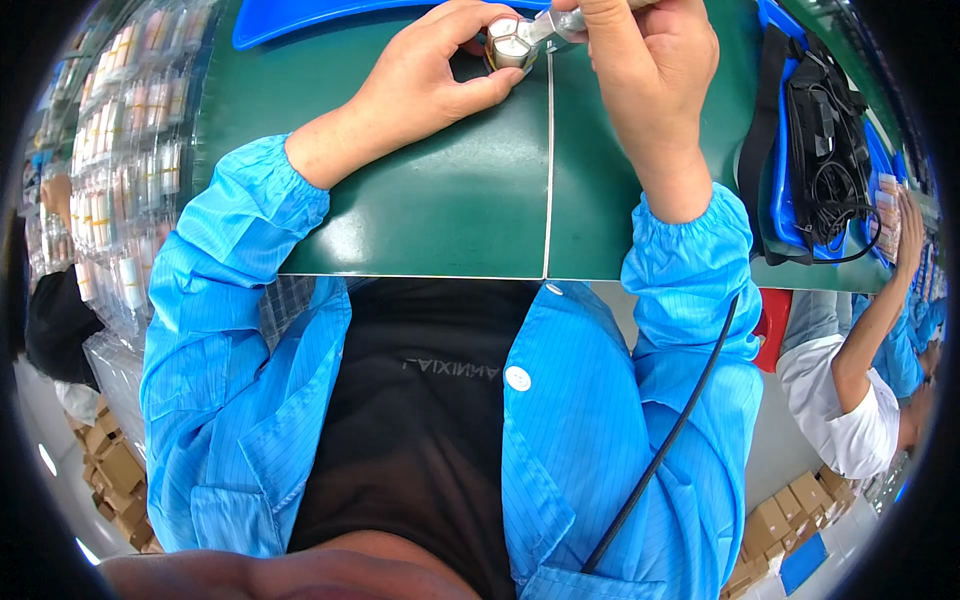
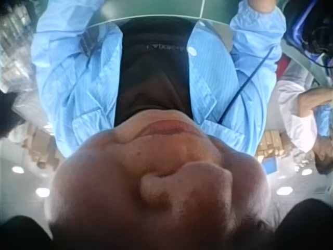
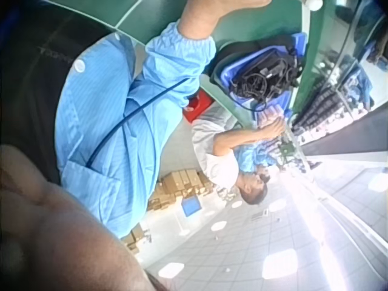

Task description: Assembling small components using a handheld dispenser at a factory workbench.

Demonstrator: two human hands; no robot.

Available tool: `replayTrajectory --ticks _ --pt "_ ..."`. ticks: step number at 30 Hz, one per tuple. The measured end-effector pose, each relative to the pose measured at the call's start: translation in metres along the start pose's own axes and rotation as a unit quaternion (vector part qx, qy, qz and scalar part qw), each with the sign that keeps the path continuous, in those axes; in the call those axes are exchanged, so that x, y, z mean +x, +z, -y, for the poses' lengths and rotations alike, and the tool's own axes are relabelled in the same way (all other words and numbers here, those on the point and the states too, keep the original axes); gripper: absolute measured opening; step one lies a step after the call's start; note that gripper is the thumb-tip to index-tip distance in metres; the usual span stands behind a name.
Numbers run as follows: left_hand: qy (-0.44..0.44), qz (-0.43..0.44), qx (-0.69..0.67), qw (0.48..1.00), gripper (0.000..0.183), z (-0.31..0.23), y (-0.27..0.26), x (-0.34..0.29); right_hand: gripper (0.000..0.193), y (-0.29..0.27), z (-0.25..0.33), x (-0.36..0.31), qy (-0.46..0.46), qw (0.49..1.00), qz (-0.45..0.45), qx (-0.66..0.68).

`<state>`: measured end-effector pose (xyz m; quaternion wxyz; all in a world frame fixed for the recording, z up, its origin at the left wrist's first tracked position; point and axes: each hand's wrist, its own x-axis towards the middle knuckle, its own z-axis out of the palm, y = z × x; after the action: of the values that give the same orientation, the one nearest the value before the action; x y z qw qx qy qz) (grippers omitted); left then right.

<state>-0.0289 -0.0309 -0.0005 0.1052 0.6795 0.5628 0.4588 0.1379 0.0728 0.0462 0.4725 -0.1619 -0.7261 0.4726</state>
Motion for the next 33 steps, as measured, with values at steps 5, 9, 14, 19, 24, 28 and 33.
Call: replayTrajectory --ticks 5,9,14,19,24,28,33 --pt "0.000 0.003 -0.010 1.000 0.037 0.001 0.000 0.000 0.017 0.005 0.003 -0.001 0.028 0.999 0.003 -0.025" --pt "0.003 0.005 -0.010 1.000 0.037 0.000 0.000 0.001 0.016 0.004 0.001 -0.004 0.020 1.000 -0.014 -0.015" --pt "0.000 0.000 -0.019 1.000 0.037 0.000 -0.001 0.001 0.016 0.006 0.003 -0.003 0.021 1.000 -0.018 -0.013" --pt "-0.015 0.010 -0.028 0.999 0.036 -0.002 -0.002 0.001 0.015 0.006 0.002 -0.002 0.031 0.999 -0.012 -0.020" --pt "-0.022 0.021 -0.014 0.999 0.040 -0.003 -0.004 0.003 0.019 0.005 0.003 0.000 0.012 0.999 -0.038 0.007" --pt "-0.175 0.020 -0.322 0.930 0.044 0.010 -0.009 0.009 0.023 -0.014 -0.007 0.010 0.008 0.996 -0.060 0.059" --pt "-0.251 0.030 -0.551 0.795 0.030 0.018 -0.019 0.014 0.019 -0.005 -0.035 0.004 0.041 0.998 -0.051 0.008"
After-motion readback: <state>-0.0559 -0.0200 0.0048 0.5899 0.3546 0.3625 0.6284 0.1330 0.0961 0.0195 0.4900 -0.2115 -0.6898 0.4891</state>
